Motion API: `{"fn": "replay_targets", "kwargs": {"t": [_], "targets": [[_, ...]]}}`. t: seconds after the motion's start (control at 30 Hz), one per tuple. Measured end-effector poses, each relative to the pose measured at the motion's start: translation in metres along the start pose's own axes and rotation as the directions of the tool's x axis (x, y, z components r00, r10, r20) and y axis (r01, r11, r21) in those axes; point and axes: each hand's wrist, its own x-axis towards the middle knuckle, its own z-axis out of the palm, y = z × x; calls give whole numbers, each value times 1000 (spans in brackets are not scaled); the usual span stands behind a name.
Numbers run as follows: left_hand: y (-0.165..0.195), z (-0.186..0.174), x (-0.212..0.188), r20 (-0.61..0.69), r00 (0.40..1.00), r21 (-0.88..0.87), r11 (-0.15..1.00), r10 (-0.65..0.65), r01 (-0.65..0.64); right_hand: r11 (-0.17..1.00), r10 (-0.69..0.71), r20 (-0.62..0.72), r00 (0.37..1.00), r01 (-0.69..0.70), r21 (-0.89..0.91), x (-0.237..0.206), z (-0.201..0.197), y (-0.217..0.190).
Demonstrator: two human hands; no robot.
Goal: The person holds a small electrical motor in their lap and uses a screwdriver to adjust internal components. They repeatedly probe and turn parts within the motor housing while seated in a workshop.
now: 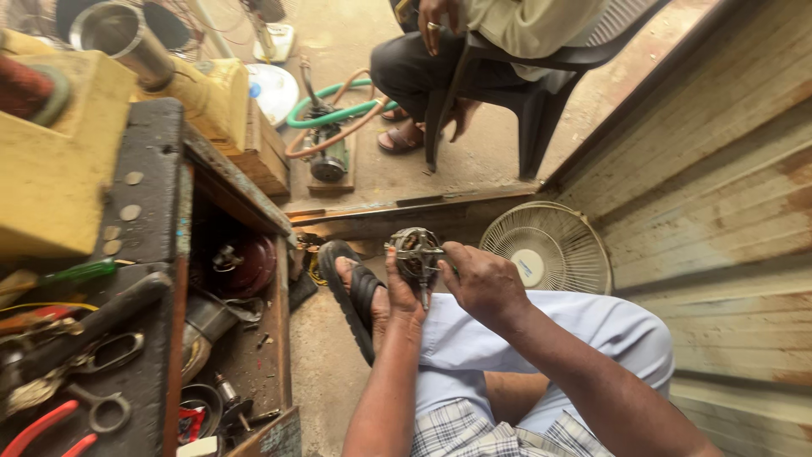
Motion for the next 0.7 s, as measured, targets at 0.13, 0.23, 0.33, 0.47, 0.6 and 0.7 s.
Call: {"fn": "replay_targets", "kwargs": {"t": [0.13, 0.23, 0.33, 0.47, 0.6, 0.7], "targets": [[1, -3, -6, 75, 997, -113, 994, 19, -10, 998, -24, -44, 999, 26, 64, -1, 1, -5], [-1, -9, -19, 92, 995, -178, 983, 49, -31, 996, -41, -127, 991, 50, 73, -9, -6, -4], [-5, -10, -33, 103, 993, -212, 976, 60, -37, 999, -51, -39, 998, 51, 18, -15, -11, -8], [-5, -9, -42, 87, 994, -213, 976, 71, -51, 996, -71, 8, 997, 71, 57, -15, -13, -16], [-4, -4, -36, 121, 992, -248, 969, 38, -7, 995, -86, -38, 996, 87, 40, -16, -12, -19], [-7, -2, -29, 80, 991, -149, 985, 104, -91, 995, -89, -35, 995, 90, 30, -19, -11, -16]]}}
